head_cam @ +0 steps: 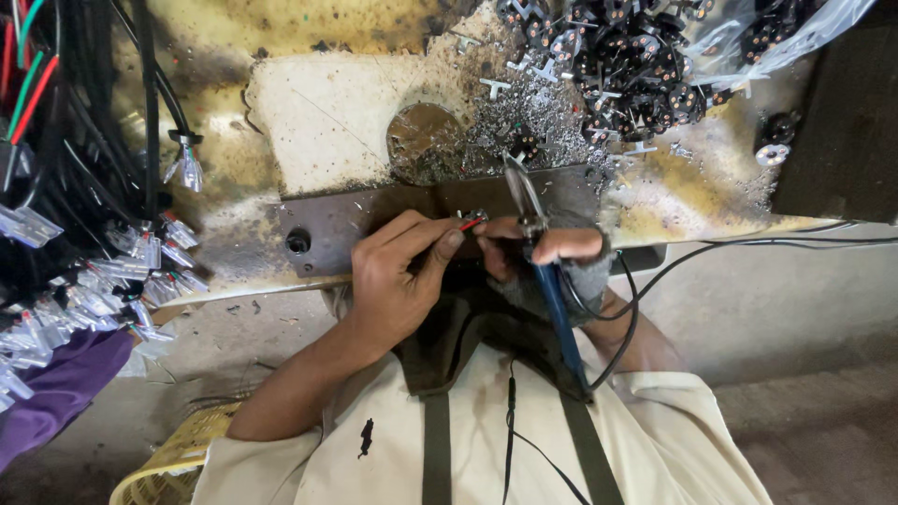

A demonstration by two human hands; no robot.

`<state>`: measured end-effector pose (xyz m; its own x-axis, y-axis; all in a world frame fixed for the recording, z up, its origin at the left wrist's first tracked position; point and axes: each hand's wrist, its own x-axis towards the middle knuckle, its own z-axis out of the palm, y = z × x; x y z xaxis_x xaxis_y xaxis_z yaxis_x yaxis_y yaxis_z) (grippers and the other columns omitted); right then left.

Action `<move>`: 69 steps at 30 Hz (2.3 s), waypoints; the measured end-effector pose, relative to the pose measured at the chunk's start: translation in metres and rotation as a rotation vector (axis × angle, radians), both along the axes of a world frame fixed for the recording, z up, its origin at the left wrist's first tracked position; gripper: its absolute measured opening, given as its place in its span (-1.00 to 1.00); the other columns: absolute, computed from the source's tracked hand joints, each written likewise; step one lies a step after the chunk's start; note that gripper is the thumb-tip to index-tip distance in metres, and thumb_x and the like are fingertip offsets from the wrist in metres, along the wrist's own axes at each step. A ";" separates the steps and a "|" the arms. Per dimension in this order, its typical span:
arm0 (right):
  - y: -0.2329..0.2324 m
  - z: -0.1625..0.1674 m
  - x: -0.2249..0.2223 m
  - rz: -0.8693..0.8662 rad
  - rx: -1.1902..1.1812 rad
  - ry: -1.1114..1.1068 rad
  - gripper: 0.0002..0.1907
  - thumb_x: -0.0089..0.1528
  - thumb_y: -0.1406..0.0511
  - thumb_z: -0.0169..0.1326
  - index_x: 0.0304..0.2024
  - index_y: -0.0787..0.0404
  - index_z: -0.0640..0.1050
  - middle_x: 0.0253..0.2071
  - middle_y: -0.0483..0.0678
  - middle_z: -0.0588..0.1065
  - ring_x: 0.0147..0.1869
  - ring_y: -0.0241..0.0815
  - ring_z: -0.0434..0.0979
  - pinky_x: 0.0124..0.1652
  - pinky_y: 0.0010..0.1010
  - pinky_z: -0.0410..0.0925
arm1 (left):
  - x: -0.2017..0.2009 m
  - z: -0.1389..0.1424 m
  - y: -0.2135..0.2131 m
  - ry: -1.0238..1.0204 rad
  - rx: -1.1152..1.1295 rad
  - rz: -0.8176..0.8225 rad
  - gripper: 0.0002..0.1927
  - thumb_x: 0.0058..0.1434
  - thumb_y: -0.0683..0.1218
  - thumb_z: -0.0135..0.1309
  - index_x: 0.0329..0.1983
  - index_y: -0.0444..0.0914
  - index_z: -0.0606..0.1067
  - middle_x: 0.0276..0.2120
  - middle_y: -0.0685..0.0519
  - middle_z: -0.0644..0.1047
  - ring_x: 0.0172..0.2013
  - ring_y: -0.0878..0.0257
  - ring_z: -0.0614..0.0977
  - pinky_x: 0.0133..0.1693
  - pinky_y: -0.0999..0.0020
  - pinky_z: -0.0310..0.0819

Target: The person uses a soldering iron to join small wires to a black plastic connector on a metal workbench. They repeatedly heat the wire ends and apply solder to secure connections, handling multiple wire pairs throughout the clip.

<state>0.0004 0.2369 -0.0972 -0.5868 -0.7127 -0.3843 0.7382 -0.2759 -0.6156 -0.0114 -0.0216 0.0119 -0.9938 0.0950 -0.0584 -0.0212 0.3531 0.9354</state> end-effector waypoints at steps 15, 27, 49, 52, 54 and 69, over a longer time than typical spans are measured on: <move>-0.051 0.001 0.024 -0.268 0.852 0.592 -0.88 0.31 0.38 0.18 -0.09 0.24 0.60 -0.28 -0.06 0.56 -0.20 -0.24 0.56 -0.19 -0.46 0.39 | -0.033 0.014 -0.030 0.162 -0.404 0.096 -0.92 0.37 -0.23 0.26 -0.27 -0.30 0.61 -0.34 -0.03 0.65 -0.41 0.18 0.69 -0.34 0.32 0.53; -0.046 0.033 0.024 -0.439 0.399 -0.285 -0.57 0.13 0.46 0.16 0.06 0.35 0.44 -0.14 0.14 0.55 -0.11 -0.09 0.61 -0.10 -0.41 0.47 | -0.020 0.018 -0.012 0.092 -0.211 0.045 -0.88 0.34 -0.22 0.23 -0.33 -0.32 0.59 -0.48 -0.02 0.58 -0.56 0.19 0.57 -0.48 0.29 0.38; -0.034 0.015 0.004 -0.196 0.098 0.181 -0.80 0.32 0.41 0.21 -0.20 0.27 0.40 -0.27 0.05 0.49 -0.22 -0.14 0.61 -0.22 -0.32 0.53 | -0.033 0.017 -0.025 -0.109 -0.123 -0.433 -0.89 0.23 -0.08 0.24 -0.28 -0.22 0.62 -0.40 0.03 0.56 -0.39 0.09 0.63 -0.37 0.22 0.46; -0.033 0.012 0.001 -0.293 -0.075 -0.073 -0.81 0.38 0.28 0.12 -0.15 0.27 0.43 -0.35 0.10 0.56 -0.29 -0.08 0.67 -0.22 -0.30 0.54 | -0.025 0.014 -0.020 0.086 -0.287 -0.351 -0.89 0.24 -0.11 0.24 -0.23 -0.24 0.58 -0.33 0.01 0.51 -0.29 0.06 0.61 -0.30 0.15 0.49; -0.035 0.017 -0.001 -0.170 0.081 0.157 -0.81 0.42 0.36 0.17 -0.23 0.29 0.43 -0.39 0.10 0.53 -0.34 -0.11 0.62 -0.28 -0.34 0.52 | -0.022 0.013 -0.016 0.121 -0.382 -0.325 -0.89 0.22 -0.13 0.23 -0.23 -0.23 0.58 -0.30 0.02 0.51 -0.26 0.07 0.61 -0.30 0.14 0.50; -0.031 0.027 0.042 -0.650 0.716 1.232 -0.61 0.11 0.51 0.24 -0.06 0.16 0.44 -0.39 -0.03 0.47 -0.44 -0.15 0.50 -0.35 -0.38 0.38 | -0.023 0.007 -0.006 0.112 -0.416 -0.299 -0.82 0.19 -0.12 0.22 -0.35 -0.24 0.44 -0.39 -0.03 0.42 -0.31 0.02 0.57 -0.37 0.09 0.46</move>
